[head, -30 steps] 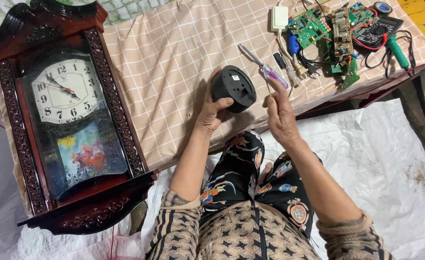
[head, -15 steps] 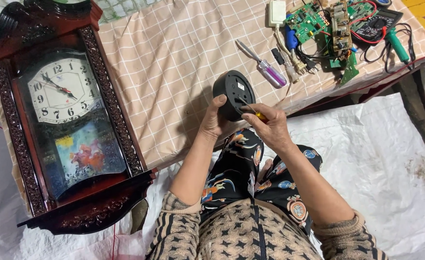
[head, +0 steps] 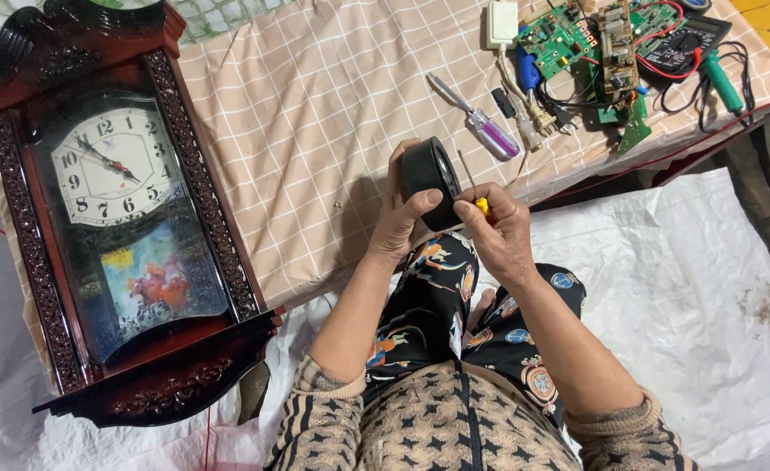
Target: Reassembling a small clock mechanism using a screwdriver and manual manipulation of internal components.
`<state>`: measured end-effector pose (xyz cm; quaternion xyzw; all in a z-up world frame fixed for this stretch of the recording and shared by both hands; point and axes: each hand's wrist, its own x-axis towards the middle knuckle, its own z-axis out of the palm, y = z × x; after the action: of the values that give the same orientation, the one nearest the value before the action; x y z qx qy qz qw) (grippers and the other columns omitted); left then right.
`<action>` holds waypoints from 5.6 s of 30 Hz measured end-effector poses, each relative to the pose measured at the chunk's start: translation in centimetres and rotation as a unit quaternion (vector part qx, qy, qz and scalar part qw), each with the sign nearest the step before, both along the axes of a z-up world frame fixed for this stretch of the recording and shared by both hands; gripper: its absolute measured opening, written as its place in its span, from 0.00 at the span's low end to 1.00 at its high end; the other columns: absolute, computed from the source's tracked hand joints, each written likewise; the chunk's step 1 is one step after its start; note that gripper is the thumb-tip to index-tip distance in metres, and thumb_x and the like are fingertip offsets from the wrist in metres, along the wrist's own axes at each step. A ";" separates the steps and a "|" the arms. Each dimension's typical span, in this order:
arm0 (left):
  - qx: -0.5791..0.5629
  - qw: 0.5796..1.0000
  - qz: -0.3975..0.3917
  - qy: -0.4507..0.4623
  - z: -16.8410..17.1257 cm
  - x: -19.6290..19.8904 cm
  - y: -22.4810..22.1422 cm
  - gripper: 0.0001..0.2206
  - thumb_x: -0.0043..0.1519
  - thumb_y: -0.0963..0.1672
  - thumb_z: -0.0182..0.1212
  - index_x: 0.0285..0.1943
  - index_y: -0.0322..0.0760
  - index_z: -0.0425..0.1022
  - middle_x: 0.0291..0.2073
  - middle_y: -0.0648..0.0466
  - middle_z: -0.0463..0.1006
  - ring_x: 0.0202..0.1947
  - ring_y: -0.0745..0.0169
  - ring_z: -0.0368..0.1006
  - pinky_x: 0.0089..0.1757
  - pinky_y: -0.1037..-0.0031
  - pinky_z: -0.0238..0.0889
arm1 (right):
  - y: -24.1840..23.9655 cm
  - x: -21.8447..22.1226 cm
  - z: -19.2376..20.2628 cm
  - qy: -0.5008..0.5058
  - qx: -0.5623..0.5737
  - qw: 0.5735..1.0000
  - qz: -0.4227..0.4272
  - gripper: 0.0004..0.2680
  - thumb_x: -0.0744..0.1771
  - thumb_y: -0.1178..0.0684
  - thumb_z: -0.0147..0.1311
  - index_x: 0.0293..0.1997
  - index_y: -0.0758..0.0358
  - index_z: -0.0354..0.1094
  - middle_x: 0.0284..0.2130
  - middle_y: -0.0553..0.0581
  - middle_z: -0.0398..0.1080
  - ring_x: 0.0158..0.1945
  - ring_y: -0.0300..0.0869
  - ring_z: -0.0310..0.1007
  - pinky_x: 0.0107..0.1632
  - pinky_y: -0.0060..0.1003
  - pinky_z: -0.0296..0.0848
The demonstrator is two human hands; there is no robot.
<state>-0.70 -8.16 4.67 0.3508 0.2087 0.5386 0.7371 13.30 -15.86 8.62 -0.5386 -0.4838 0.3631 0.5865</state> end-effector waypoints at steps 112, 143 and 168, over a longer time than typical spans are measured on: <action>0.260 0.860 0.237 0.370 -7.6 0.4 4.1 0.59 0.35 0.46 0.84 0.79 0.43 0.51 0.66 0.39 0.57 0.70 0.36 0.58 0.67 0.57 0.52 | 9.8 -2.5 7.4 -0.628 -0.206 0.720 0.212 0.12 0.71 0.52 0.48 0.53 0.74 0.64 0.46 0.72 0.60 0.42 0.65 0.78 0.42 0.56 0.82; 0.239 0.862 0.232 0.382 -6.8 0.1 4.2 0.57 0.36 0.48 0.85 0.77 0.40 0.52 0.66 0.41 0.57 0.69 0.36 0.60 0.66 0.54 0.57 | 8.6 -0.6 4.6 -0.602 -0.189 0.773 0.075 0.11 0.69 0.41 0.52 0.41 0.55 0.74 0.28 0.63 0.75 0.37 0.61 0.79 0.38 0.53 0.76; 0.196 0.870 0.222 0.394 -5.3 0.1 3.6 0.56 0.37 0.47 0.86 0.77 0.44 0.53 0.68 0.44 0.58 0.67 0.36 0.64 0.63 0.50 0.61 | 6.5 -1.1 2.8 -0.176 0.028 0.983 0.051 0.07 0.66 0.61 0.64 0.47 0.68 0.73 0.31 0.66 0.75 0.32 0.43 0.78 0.38 0.33 0.77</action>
<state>-0.60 -4.52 -0.65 0.6158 0.4443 0.5350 0.3704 12.17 -9.35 11.43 -0.5521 -0.6162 0.2786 0.4876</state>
